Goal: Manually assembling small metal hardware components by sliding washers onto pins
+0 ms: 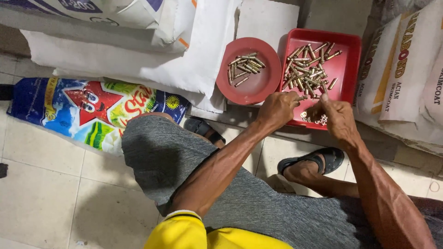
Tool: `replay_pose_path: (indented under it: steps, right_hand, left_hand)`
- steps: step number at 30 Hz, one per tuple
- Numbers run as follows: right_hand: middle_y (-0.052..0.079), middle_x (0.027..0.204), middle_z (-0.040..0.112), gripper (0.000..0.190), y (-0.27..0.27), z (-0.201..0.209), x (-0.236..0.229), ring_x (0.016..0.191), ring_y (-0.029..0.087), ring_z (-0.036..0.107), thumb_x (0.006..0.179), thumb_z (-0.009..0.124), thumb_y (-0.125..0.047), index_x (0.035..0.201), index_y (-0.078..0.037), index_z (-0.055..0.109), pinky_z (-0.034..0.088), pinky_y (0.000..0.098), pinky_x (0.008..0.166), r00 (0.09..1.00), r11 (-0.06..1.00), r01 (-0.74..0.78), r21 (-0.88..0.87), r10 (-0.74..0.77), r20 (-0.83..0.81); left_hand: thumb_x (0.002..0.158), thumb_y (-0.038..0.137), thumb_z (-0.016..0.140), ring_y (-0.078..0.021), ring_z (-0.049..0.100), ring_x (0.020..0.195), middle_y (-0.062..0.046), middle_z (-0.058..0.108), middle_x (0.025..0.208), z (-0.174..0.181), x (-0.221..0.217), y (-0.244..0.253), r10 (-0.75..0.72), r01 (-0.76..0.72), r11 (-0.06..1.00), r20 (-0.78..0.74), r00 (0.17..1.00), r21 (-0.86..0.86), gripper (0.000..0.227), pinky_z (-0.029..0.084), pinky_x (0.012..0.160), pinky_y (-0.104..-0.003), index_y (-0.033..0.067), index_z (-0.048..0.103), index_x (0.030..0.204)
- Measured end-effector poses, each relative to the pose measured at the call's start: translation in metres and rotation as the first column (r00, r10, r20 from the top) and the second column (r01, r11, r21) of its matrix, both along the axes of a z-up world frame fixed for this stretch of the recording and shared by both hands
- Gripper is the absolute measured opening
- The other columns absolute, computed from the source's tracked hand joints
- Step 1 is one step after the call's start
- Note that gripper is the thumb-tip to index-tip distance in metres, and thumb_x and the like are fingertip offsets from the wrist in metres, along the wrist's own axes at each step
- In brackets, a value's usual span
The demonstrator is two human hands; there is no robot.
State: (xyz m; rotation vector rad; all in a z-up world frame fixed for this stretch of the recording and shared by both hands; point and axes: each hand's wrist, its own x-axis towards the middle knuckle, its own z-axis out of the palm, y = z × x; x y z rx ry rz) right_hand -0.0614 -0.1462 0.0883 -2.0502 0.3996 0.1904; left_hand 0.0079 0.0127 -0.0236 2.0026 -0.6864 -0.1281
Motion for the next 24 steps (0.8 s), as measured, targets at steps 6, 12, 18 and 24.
replay_pose_path:
  steps: [6,12,18,24]
  right_hand:
    - [0.024,0.086,0.070,0.037,0.015,0.014,0.008,0.069,0.026,0.064,0.107,0.069,-0.017,0.137,0.004,0.063,0.051,0.0390,0.066,0.990,0.996,-0.083,0.030,0.079,0.114]
    - [0.013,0.094,0.066,0.011,-0.018,-0.025,0.012,0.074,0.019,0.061,0.109,0.060,-0.003,0.119,0.003,0.060,0.054,0.0302,0.063,0.999,1.000,0.015,-0.011,-0.015,0.038]
    - [0.030,0.105,0.066,0.040,0.000,-0.027,0.042,0.081,0.033,0.062,0.107,0.059,-0.008,0.143,0.008,0.052,0.052,0.0393,0.058,0.975,0.904,0.046,-0.424,0.052,0.218]
    - [0.017,0.099,0.071,0.037,0.044,-0.121,0.101,0.097,0.041,0.071,0.085,0.074,-0.006,0.122,-0.012,0.075,0.057,0.0484,0.089,0.756,0.769,-0.414,-0.487,0.588,0.288]
  left_hand:
    - [0.091,0.012,0.064,-0.0334,0.077,0.080,-0.016,0.075,0.079,0.017,-0.002,-0.001,-0.050,0.049,0.999,0.026,0.998,0.016,0.006,0.062,0.072,-0.046,0.0113,0.069,0.094]
    - [0.088,-0.013,0.056,-0.0120,0.047,0.039,-0.009,0.061,0.061,-0.017,-0.003,-0.029,-0.033,0.033,0.997,-0.005,0.999,-0.064,0.034,0.032,0.025,-0.027,0.0012,0.049,0.118]
    - [0.090,0.002,0.067,-0.0104,0.043,0.038,0.000,0.053,0.059,0.020,0.020,0.017,0.315,-0.411,0.864,-0.323,0.892,-0.291,0.018,0.037,0.028,-0.025,0.0079,0.058,0.076]
    - [0.089,0.021,0.061,-0.0209,0.073,0.057,-0.016,0.076,0.078,0.075,0.074,0.077,0.416,-0.915,0.313,-0.830,0.372,-0.253,0.019,0.062,0.047,-0.032,0.0102,0.069,0.102]
